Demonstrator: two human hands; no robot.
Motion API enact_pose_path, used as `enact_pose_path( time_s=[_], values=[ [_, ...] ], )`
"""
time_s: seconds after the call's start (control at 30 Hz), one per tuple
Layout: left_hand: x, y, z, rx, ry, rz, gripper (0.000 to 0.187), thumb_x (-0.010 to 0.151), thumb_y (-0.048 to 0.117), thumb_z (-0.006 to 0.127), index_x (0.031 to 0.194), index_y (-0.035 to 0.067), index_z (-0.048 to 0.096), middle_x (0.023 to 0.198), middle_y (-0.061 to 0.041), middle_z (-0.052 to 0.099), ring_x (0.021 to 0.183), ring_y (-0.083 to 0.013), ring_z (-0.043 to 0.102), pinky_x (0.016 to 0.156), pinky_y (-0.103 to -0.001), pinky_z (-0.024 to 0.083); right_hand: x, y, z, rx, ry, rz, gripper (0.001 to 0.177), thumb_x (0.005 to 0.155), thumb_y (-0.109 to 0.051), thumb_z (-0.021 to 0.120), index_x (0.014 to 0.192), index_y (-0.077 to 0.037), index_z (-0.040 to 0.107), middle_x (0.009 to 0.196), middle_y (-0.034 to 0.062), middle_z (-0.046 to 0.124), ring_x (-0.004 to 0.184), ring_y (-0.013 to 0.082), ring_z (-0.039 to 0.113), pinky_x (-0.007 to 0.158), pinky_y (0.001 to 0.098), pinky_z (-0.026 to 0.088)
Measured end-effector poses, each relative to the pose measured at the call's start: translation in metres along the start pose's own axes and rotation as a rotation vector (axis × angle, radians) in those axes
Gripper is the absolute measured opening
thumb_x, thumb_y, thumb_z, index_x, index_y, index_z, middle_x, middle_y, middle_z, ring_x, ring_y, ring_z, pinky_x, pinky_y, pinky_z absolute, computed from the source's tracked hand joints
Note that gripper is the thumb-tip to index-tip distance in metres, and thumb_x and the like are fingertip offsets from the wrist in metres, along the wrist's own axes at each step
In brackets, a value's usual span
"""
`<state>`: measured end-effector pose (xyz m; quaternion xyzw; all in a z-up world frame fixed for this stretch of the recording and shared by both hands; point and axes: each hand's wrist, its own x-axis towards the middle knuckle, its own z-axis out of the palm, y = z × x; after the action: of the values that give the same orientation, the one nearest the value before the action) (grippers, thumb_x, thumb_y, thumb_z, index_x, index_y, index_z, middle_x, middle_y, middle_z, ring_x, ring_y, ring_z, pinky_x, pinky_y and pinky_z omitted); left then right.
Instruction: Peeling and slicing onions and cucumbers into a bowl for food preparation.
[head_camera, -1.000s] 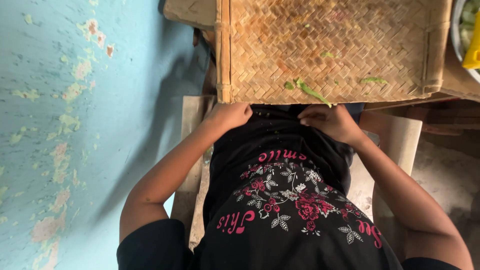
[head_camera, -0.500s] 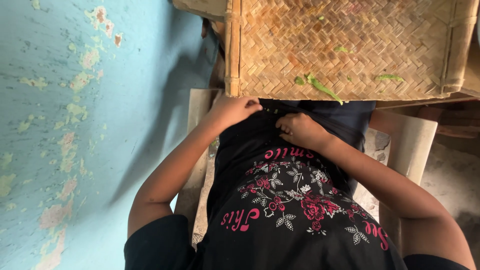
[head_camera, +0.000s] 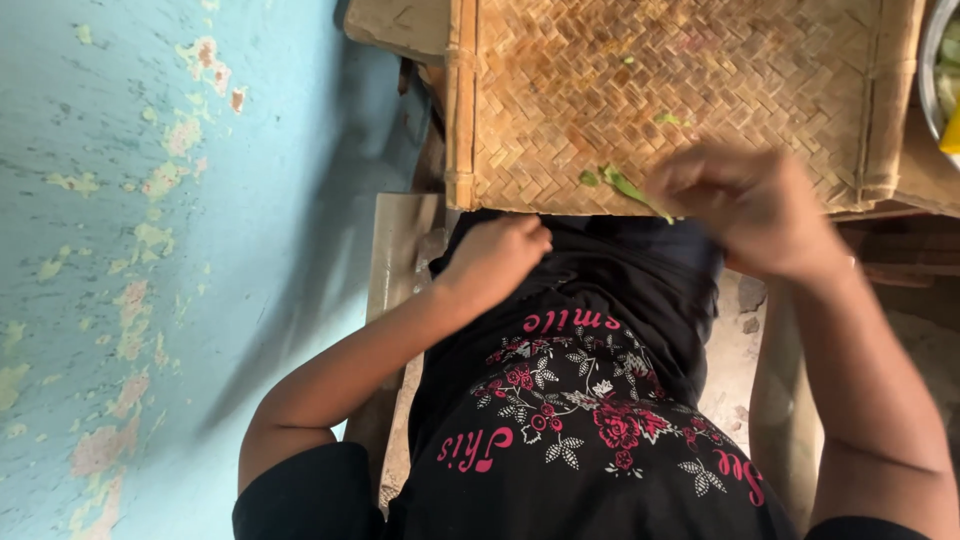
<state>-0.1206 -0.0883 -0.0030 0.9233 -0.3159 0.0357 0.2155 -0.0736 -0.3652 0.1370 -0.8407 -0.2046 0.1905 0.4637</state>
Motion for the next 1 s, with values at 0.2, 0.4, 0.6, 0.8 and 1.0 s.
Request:
enact_pose_path(
  time_s=[0.2, 0.4, 0.6, 0.8, 1.0],
  values=[
    [0.035, 0.056, -0.058, -0.187, -0.018, 0.218, 0.017, 0.09, 0.023, 0.074, 0.084, 0.008, 0.069, 0.086, -0.007, 0.064, 0.085, -0.0256, 0.069, 0.073, -0.037, 0.059, 0.025, -0.014, -0.037, -0.62, 0.037, -0.556, 0.041, 0.086, 0.005, 0.066, 0.127, -0.001, 0.069, 0.129, 0.0132, 0.072, 0.133, 0.0348, 0.061, 0.111, 0.0548, 0.047],
    [0.097, 0.011, -0.055, 0.28, 0.318, 0.086, 0.036, 0.079, 0.006, 0.076, 0.115, 0.006, 0.073, 0.125, -0.016, 0.068, 0.117, -0.0314, 0.064, 0.097, -0.042, 0.056, 0.013, 0.026, -0.025, -0.589, -0.208, -0.337, 0.055, 0.077, -0.036, 0.085, 0.125, -0.011, 0.072, 0.132, 0.0073, 0.068, 0.114, 0.0224, 0.069, 0.096, 0.0396, 0.059],
    [0.113, -0.015, -0.025, 0.398, 0.2, 0.026, 0.025, 0.091, 0.01, 0.076, 0.113, 0.005, 0.065, 0.146, -0.017, 0.056, 0.133, -0.0343, 0.056, 0.112, -0.049, 0.05, 0.015, 0.048, -0.055, -0.408, -0.254, -0.242, 0.022, 0.091, -0.024, 0.077, 0.11, -0.016, 0.078, 0.119, -0.0041, 0.078, 0.103, 0.0111, 0.078, 0.092, 0.032, 0.059],
    [0.111, -0.01, -0.045, 0.363, 0.271, 0.138, 0.041, 0.088, 0.008, 0.07, 0.129, 0.006, 0.068, 0.137, -0.016, 0.059, 0.126, -0.0343, 0.06, 0.105, -0.048, 0.05, 0.021, 0.0, -0.08, -0.846, 0.184, -0.563, 0.061, 0.072, -0.018, 0.078, 0.13, -0.001, 0.068, 0.138, 0.033, 0.063, 0.128, 0.0435, 0.06, 0.102, 0.0458, 0.053],
    [0.125, 0.003, -0.084, 0.014, -0.512, 0.186, 0.034, 0.102, -0.003, 0.052, 0.123, 0.016, 0.071, 0.132, 0.001, 0.066, 0.132, -0.0151, 0.057, 0.122, -0.039, 0.044, 0.014, 0.076, -0.114, -0.729, -0.483, 0.395, 0.033, 0.097, -0.033, 0.069, 0.129, -0.029, 0.075, 0.122, -0.0001, 0.077, 0.108, 0.0162, 0.074, 0.099, 0.0318, 0.057]
  ],
)
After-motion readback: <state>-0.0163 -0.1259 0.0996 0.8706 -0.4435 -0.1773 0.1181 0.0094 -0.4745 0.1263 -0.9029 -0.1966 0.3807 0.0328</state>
